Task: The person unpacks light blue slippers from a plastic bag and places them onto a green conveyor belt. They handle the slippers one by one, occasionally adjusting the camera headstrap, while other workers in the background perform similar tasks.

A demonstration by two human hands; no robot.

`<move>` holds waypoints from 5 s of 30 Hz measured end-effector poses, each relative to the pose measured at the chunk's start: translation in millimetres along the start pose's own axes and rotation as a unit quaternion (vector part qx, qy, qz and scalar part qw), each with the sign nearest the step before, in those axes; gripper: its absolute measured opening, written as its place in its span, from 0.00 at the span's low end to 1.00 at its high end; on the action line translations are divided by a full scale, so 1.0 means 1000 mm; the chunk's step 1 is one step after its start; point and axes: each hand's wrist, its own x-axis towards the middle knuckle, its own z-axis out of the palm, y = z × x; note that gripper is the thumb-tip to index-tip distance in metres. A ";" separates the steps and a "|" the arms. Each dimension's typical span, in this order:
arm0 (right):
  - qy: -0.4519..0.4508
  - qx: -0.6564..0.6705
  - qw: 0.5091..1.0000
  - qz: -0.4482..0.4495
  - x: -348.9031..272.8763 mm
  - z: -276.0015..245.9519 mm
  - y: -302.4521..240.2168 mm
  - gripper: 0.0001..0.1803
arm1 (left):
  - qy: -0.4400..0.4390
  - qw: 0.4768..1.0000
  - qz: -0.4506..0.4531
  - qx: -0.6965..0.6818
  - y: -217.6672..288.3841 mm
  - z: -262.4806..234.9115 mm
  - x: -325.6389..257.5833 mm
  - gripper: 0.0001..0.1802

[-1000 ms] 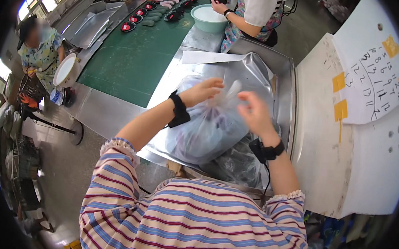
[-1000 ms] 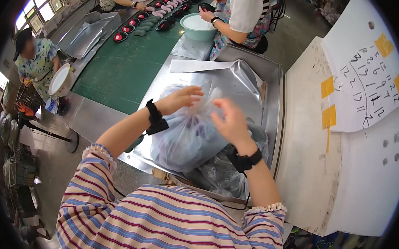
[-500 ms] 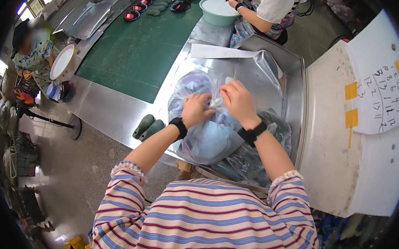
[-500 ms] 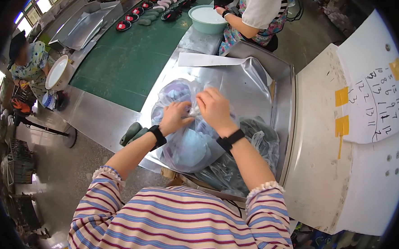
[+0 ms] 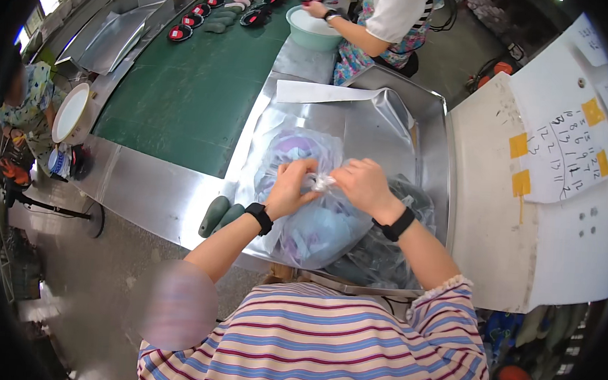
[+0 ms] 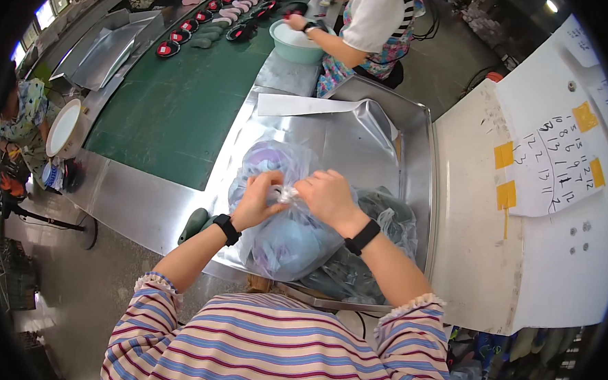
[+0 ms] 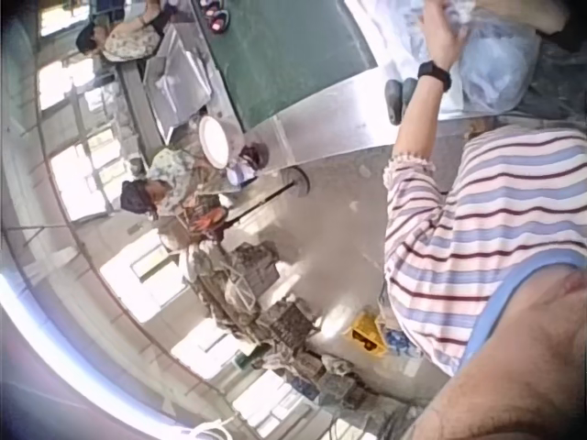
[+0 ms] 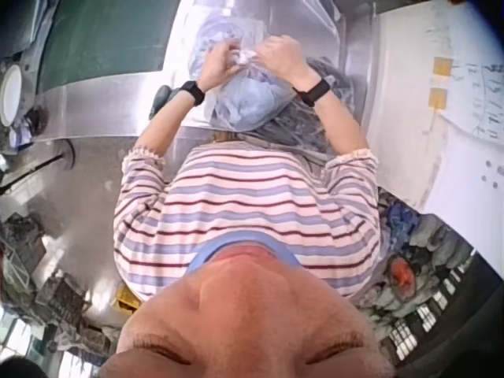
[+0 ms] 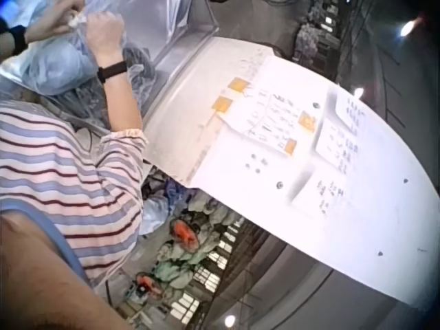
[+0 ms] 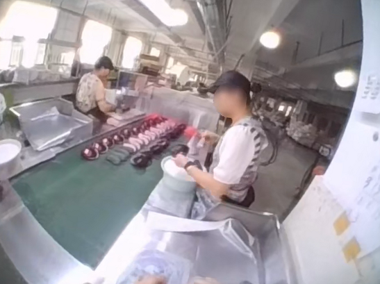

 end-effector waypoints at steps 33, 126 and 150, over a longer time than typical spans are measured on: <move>0.095 0.213 0.972 -0.016 0.013 0.048 0.082 0.22 | 0.117 0.962 -0.242 0.050 0.038 0.025 -0.014 0.30; -0.049 0.255 0.898 0.356 -0.078 0.064 0.143 0.21 | -0.057 0.893 -0.385 0.226 -0.102 -0.055 -0.119 0.12; 0.175 0.751 0.472 0.427 -0.048 0.029 -0.027 0.32 | 0.040 0.885 -0.213 -0.412 0.038 0.022 -0.017 0.45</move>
